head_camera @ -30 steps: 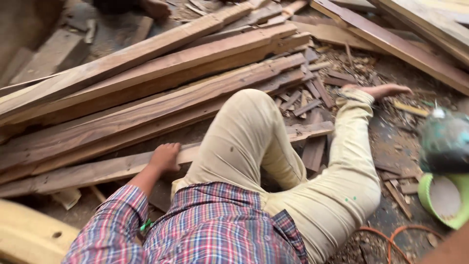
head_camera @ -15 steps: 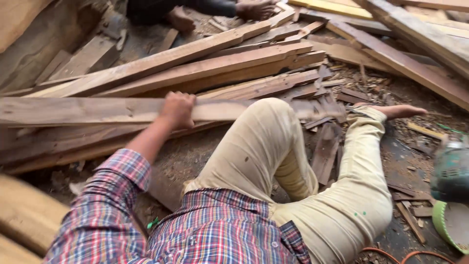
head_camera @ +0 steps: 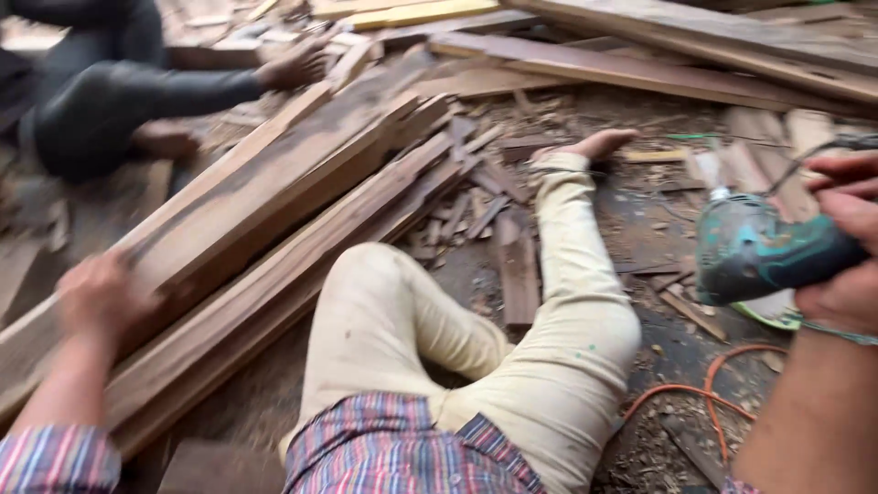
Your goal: Handling and drilling into wooden planks in a workshop.
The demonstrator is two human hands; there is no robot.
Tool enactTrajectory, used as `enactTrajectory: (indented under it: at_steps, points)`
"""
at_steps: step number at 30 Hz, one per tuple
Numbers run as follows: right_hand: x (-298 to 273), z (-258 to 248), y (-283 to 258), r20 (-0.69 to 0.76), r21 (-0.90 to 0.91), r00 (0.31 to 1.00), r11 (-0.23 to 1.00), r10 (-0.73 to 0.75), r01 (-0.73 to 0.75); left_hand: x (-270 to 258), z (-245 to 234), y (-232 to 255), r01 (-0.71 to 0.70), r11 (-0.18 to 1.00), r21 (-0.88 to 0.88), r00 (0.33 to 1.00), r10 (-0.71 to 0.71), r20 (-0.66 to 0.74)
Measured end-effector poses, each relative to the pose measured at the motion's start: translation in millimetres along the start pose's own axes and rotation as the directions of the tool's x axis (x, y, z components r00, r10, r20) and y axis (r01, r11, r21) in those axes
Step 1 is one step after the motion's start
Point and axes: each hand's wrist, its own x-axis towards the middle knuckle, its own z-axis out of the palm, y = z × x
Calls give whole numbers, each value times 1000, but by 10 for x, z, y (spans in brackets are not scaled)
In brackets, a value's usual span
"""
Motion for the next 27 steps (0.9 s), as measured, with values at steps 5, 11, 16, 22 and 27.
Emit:
enactTrajectory:
  at_steps: [5,11,16,22,27]
  points:
    - [195,1062,-855,-65,-14,992,994,-107,106,-327,219,73,89,959,270,899,-194,393]
    - [193,1024,-638,-131,35,990,997,-57,63,-801,1267,167,244,951,192,757,-311,575]
    - [145,929,-472,-129,29,992,1000,1,3,-600,1506,454,453,872,183,654,-465,597]
    - [235,829,-236,-130,17,991,999,37,-35,402,1070,1531,380,918,113,797,-387,464]
    - [358,777,24,-113,-2,993,999,42,-43,2132,95,2537,53,990,-128,971,-21,240]
